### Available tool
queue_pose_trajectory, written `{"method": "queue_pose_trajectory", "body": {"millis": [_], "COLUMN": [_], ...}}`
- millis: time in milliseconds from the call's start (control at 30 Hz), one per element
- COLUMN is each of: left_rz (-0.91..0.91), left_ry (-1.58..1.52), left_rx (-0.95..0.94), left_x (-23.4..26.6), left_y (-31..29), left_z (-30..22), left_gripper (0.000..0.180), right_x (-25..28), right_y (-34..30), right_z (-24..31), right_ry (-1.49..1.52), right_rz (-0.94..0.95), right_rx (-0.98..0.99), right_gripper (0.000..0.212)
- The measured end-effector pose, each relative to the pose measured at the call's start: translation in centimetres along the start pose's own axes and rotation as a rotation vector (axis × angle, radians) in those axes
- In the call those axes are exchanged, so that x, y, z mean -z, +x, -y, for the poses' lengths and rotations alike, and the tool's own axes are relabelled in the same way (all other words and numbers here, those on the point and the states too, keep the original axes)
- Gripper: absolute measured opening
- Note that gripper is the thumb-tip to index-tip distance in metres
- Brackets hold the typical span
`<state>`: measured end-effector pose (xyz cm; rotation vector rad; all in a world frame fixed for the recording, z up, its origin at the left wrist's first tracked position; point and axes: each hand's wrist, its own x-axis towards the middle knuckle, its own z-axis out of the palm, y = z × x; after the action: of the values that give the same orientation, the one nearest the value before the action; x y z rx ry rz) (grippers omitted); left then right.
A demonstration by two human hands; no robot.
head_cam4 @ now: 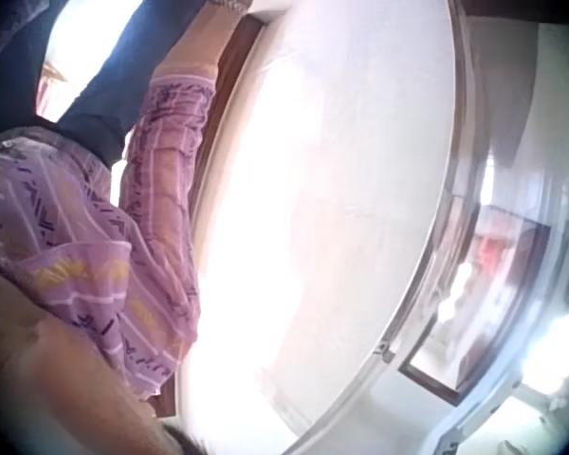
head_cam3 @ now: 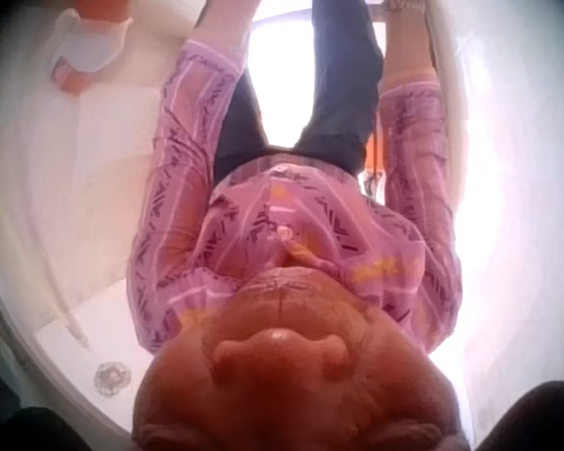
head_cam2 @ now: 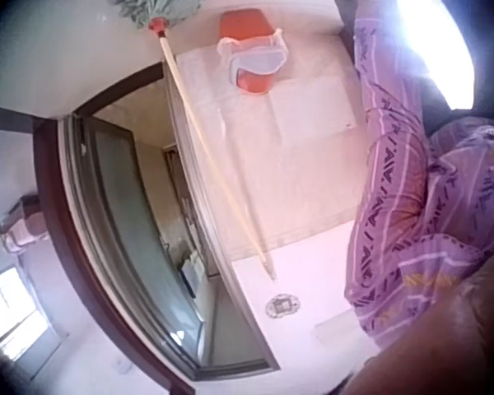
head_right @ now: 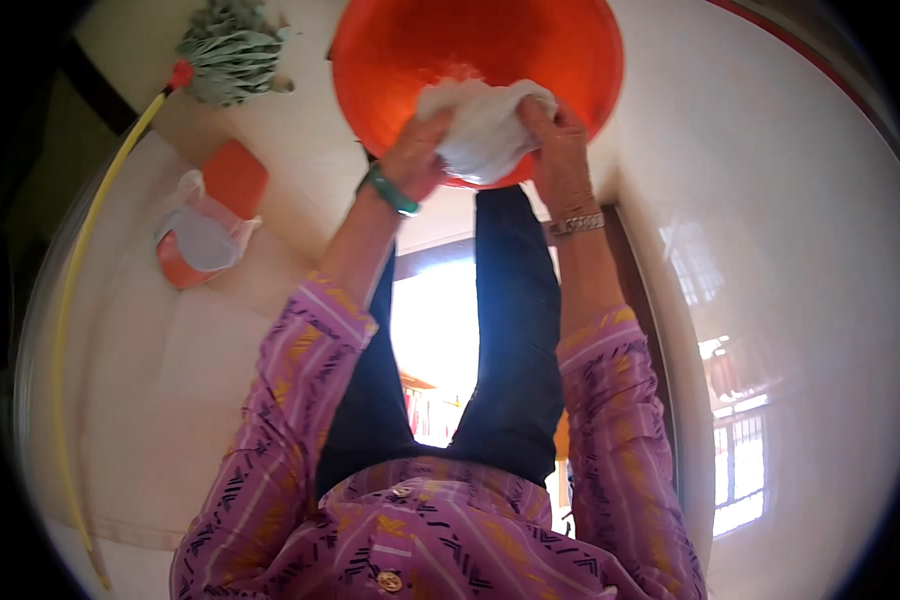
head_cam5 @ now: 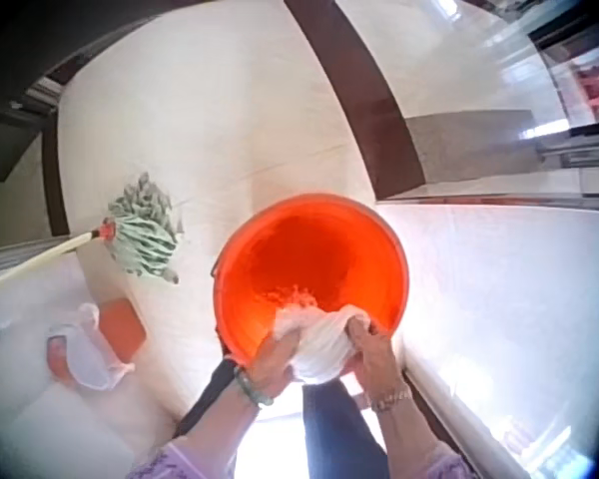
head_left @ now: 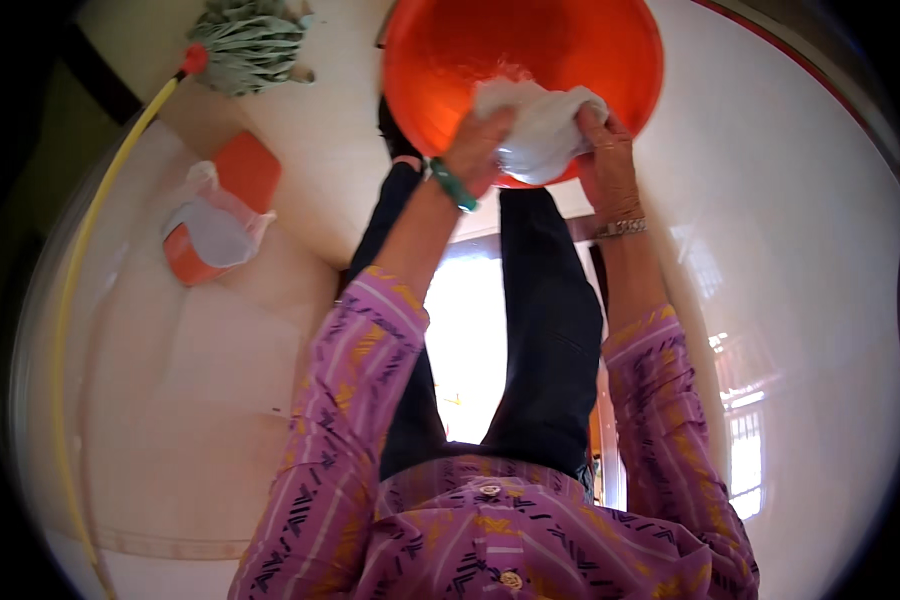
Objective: The person wipes a small side table and the headboard of a bed with a white cloth, then rinses the cloth in a bucket of water and wipes a wooden coat rack.
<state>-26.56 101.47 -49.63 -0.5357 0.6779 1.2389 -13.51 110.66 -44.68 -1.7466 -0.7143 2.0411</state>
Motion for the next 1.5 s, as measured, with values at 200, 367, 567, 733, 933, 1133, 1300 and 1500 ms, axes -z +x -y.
{"method": "queue_pose_trajectory", "body": {"millis": [200,367,567,733,933,1133,1300,1500], "left_rz": [0.158,0.145,-0.112,-0.242,-0.102,0.334,0.201,0.194], "left_ry": [0.079,0.347,1.199,1.359,0.589,-0.083,-0.269,-0.072], "left_rx": [0.178,0.162,-0.020,-0.018,-0.011,0.071,-0.035,-0.041], "left_x": [-3.5,-3.1,-2.8,-4.1,-2.4,-1.1,-2.8,-3.9], "left_y": [-2.0,-2.4,0.8,1.5,-1.1,-1.8,-2.0,-2.0], "left_z": [-1.6,-1.8,-1.6,-2.1,-2.2,-3.3,-2.7,-2.4], "left_gripper": [0.075,0.071,0.047,0.036,0.055,0.046,0.050,0.045], "right_x": [-1.5,-3.1,-3.3,-3.9,-2.9,-3.4,-4.6,-1.9], "right_y": [2.8,4.0,7.3,8.6,5.8,-0.6,-4.0,-3.1], "right_z": [-1.6,1.8,1.7,0.4,2.2,3.0,2.5,1.4], "right_ry": [0.481,-0.193,-0.910,-1.116,-0.824,-0.066,0.240,-0.245], "right_rz": [0.322,0.300,0.405,0.156,0.178,0.372,0.133,-0.025], "right_rx": [-0.325,-0.210,0.154,0.296,0.030,-0.290,-0.381,0.026], "right_gripper": [0.046,0.042,0.025,0.040,0.053,0.041,0.037,0.027]}}
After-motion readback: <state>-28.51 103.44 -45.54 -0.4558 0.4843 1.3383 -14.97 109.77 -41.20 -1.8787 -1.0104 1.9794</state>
